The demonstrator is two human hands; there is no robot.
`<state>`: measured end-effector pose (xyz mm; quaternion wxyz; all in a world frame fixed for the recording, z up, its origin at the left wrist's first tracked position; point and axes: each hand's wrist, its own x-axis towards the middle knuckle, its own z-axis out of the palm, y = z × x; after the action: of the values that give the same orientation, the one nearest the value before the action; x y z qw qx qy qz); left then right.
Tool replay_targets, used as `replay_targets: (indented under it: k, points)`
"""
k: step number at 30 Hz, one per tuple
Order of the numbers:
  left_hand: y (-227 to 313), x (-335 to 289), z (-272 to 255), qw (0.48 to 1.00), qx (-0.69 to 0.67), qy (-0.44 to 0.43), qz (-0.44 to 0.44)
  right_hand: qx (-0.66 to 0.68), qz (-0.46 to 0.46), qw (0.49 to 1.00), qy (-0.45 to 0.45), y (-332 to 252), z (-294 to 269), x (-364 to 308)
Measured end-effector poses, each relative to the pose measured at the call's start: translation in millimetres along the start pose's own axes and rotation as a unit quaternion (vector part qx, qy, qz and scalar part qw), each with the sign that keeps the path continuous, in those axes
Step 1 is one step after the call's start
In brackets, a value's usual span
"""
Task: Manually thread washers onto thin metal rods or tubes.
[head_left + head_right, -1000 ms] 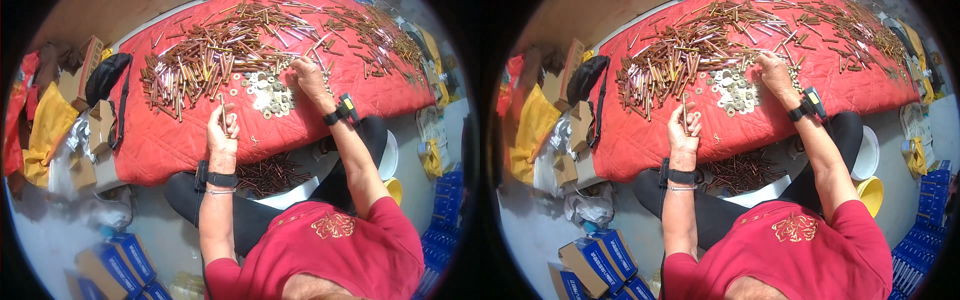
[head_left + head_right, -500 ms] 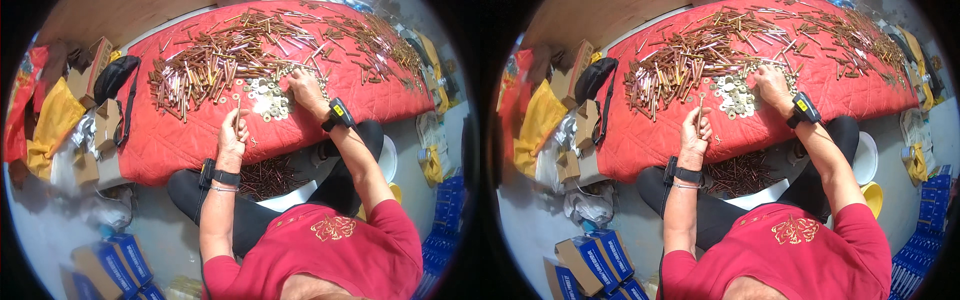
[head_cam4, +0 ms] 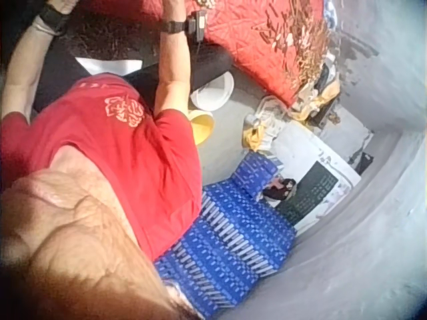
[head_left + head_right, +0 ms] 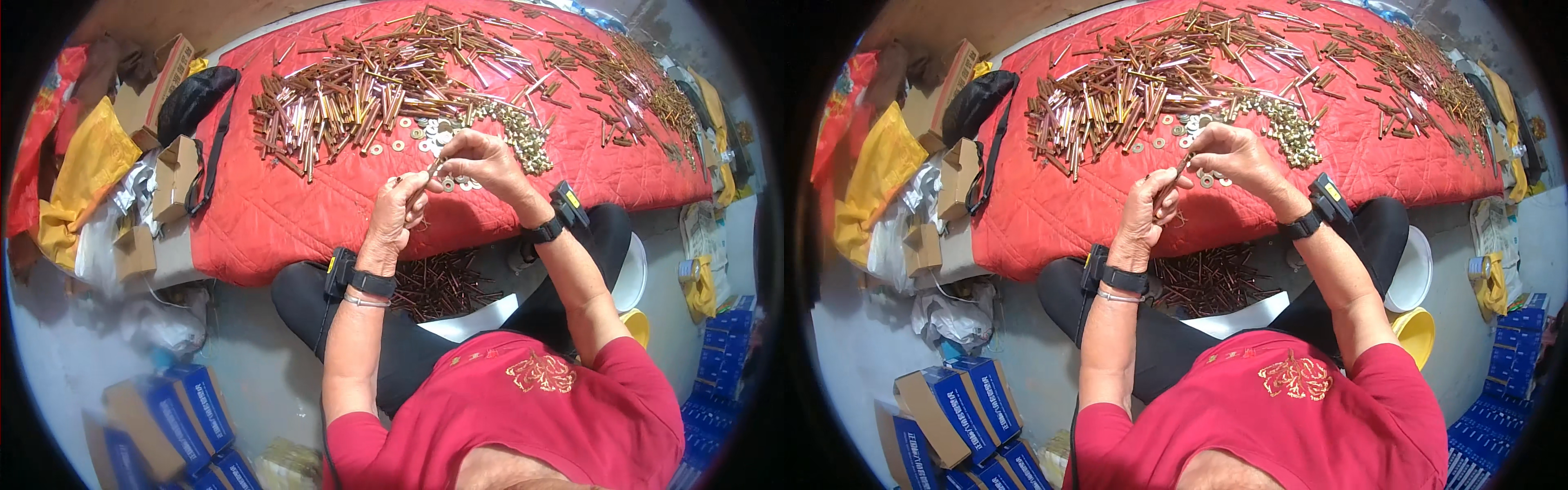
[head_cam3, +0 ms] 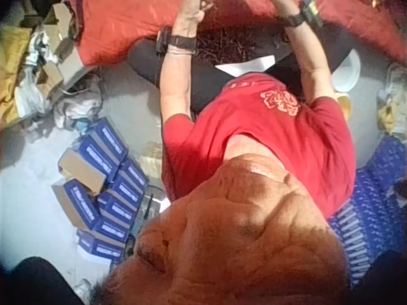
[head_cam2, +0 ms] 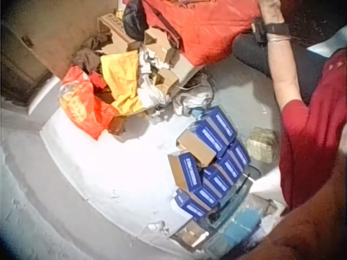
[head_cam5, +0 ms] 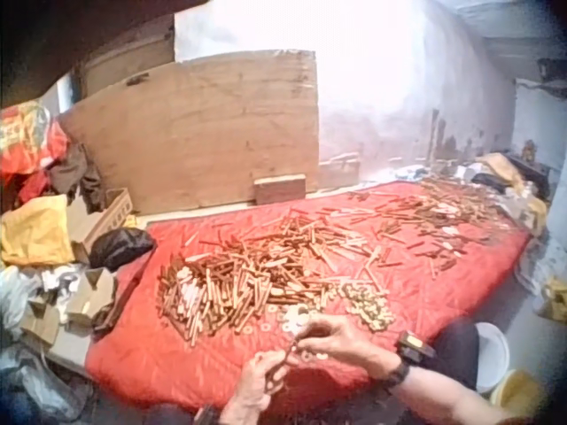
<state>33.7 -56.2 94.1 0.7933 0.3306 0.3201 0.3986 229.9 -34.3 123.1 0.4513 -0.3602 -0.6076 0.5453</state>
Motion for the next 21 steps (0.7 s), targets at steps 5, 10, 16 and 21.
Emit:
replay_targets:
  k: [5, 10, 16, 21]
  points:
    - [3, 0, -1, 1.0, 0.006, -0.006, 0.0, -0.018, 0.028, 0.999, -0.016, 2, -2, 0]
    - [5, 0, -1, 0.999, 0.033, -0.006, -0.005, -0.036, -0.013, 0.999, -0.021, 6, -1, -1]
    - [7, -2, 3, 1.0, 0.024, 0.004, -0.011, 0.044, 0.012, 0.999, -0.006, 1, -2, -4]
    - [12, -3, 1, 0.996, -0.027, -0.043, -0.072, -0.188, -0.218, 0.957, -0.046, -7, -5, -2]
